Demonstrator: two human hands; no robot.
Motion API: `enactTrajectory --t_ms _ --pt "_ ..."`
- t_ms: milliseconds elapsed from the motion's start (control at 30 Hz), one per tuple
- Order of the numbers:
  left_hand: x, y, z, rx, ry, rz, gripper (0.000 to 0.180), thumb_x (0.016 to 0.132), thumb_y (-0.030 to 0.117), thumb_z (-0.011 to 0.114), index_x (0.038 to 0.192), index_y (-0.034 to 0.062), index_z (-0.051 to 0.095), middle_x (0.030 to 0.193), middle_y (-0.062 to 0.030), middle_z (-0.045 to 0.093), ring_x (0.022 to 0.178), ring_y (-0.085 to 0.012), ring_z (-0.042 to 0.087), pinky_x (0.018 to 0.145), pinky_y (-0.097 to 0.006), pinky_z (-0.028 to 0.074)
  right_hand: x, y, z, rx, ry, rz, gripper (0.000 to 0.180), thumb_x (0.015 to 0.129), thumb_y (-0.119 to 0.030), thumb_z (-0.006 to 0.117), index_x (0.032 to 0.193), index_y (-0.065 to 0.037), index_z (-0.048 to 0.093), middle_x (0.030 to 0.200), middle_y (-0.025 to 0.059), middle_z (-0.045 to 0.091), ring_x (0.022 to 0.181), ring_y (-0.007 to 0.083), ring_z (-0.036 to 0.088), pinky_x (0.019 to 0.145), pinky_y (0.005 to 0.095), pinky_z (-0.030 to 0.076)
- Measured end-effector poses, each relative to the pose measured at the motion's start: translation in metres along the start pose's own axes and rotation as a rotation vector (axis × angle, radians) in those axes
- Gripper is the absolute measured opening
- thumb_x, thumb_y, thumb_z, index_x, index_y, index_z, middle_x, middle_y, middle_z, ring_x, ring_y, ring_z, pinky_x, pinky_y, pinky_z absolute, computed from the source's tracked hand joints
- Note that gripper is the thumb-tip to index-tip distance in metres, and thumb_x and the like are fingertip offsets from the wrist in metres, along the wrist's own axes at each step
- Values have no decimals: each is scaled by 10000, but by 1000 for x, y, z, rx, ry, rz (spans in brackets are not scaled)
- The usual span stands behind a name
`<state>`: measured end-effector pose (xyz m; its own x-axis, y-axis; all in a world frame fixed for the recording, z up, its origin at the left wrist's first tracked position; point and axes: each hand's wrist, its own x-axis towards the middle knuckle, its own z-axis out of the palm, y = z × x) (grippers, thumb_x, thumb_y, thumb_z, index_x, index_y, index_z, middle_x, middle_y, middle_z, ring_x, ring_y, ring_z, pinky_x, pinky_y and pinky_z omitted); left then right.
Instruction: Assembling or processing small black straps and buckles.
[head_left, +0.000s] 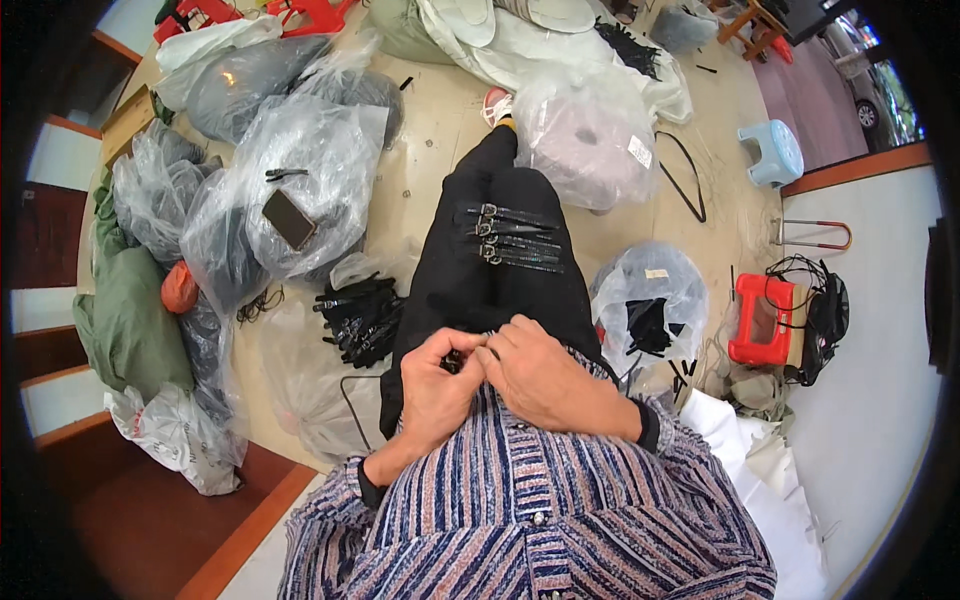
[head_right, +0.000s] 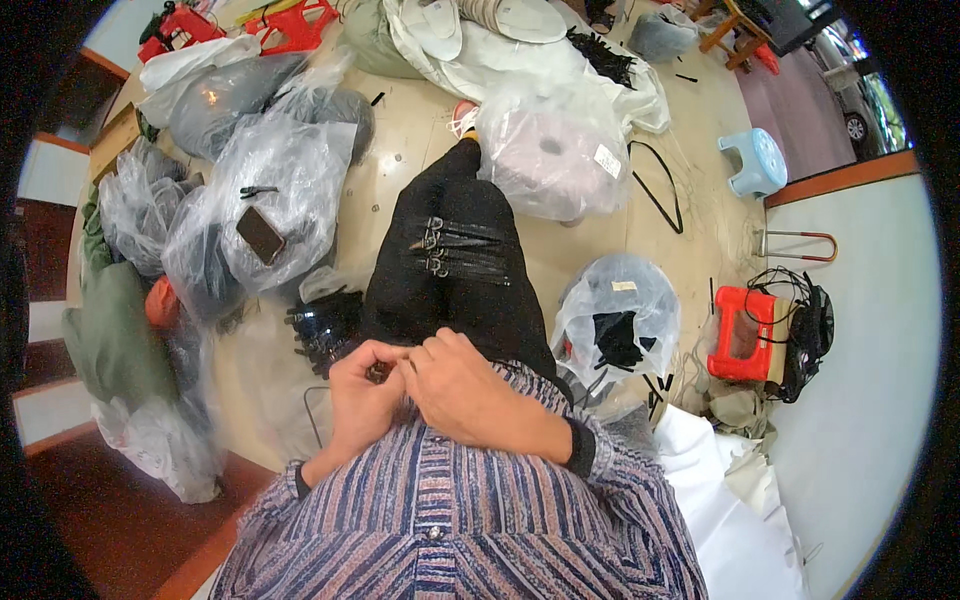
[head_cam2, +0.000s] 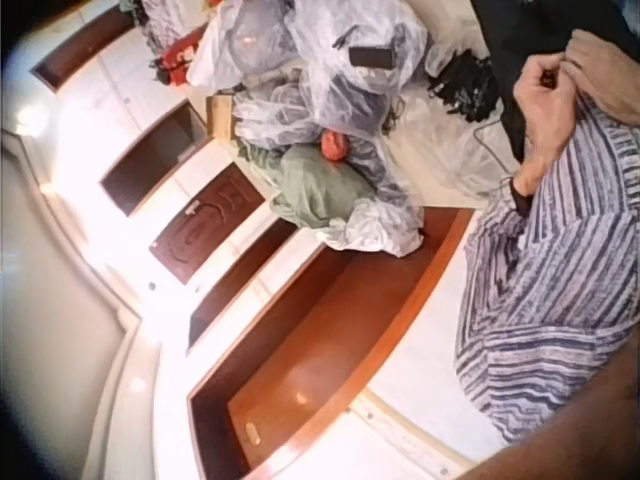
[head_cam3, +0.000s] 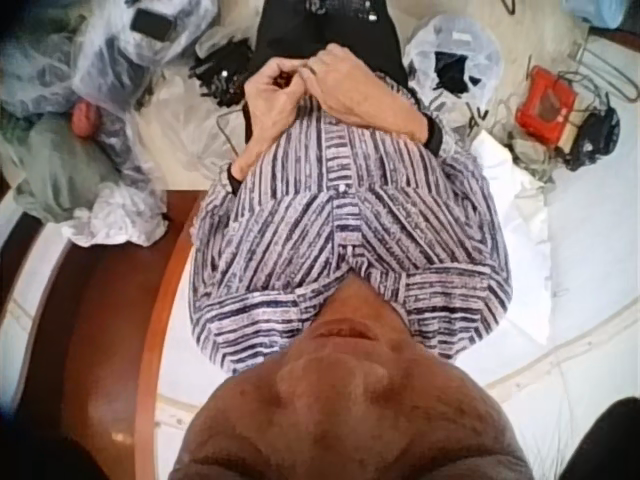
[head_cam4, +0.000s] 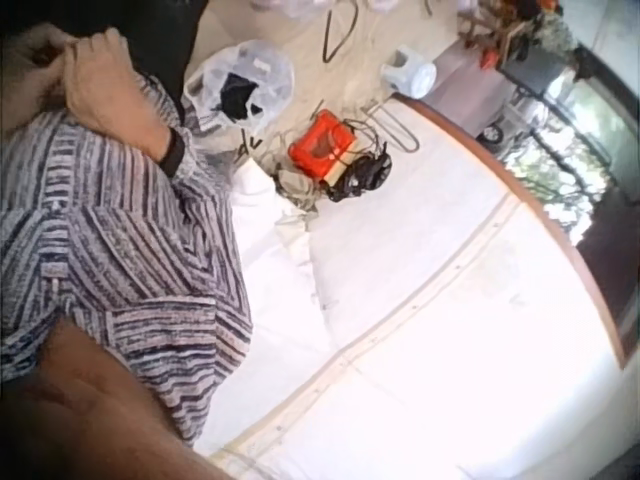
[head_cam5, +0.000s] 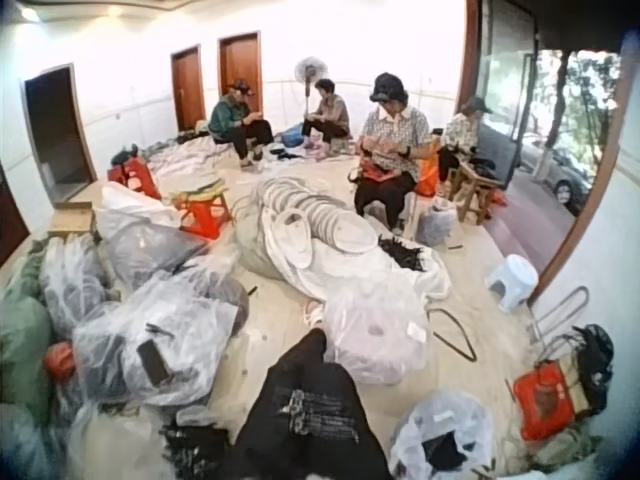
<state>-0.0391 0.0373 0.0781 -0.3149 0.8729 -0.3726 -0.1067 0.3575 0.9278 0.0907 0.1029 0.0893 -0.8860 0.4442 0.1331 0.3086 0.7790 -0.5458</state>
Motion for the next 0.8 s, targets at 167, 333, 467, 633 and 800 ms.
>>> enactTrajectory --t_ms 167,333,467,633,800 --pt "3 9 -4 -111 -57 -2 109 779 -8 551 871 -23 606 735 -14 600 618 -37 493 565 -176 404 0 -6 -18 82 -117 122 257 786 -256 521 710 -14 560 697 125 525 695 244 510 626 326 368" --pt "10 11 -14 -323 -178 -145 153 798 3 523 936 3 589 661 41 516 495 11 366 435 -147 268 12 35 -3 592 351 209 257 804 -238 554 769 14 516 742 123 524 733 250 498 655 344 407" --pt "12 14 -13 -243 -190 -113 157 790 -8 519 931 2 588 668 40 517 498 9 375 438 -148 274 10 32 -12 710 -78 364 313 833 -294 541 763 9 508 677 87 510 630 173 494 584 294 403" --pt "16 0 -15 41 -265 235 161 783 -1 520 930 -4 585 742 1 584 516 2 409 468 -133 323 7 33 -7 1187 -329 494 284 866 -276 505 776 -8 528 616 22 488 531 91 454 495 233 381" --pt "13 8 -24 -422 -112 -85 213 834 69 521 1026 -13 564 772 -34 592 490 2 381 435 -140 299 -5 38 -3 1534 -112 569 193 872 -200 498 840 -13 537 716 24 538 630 86 509 565 210 420"
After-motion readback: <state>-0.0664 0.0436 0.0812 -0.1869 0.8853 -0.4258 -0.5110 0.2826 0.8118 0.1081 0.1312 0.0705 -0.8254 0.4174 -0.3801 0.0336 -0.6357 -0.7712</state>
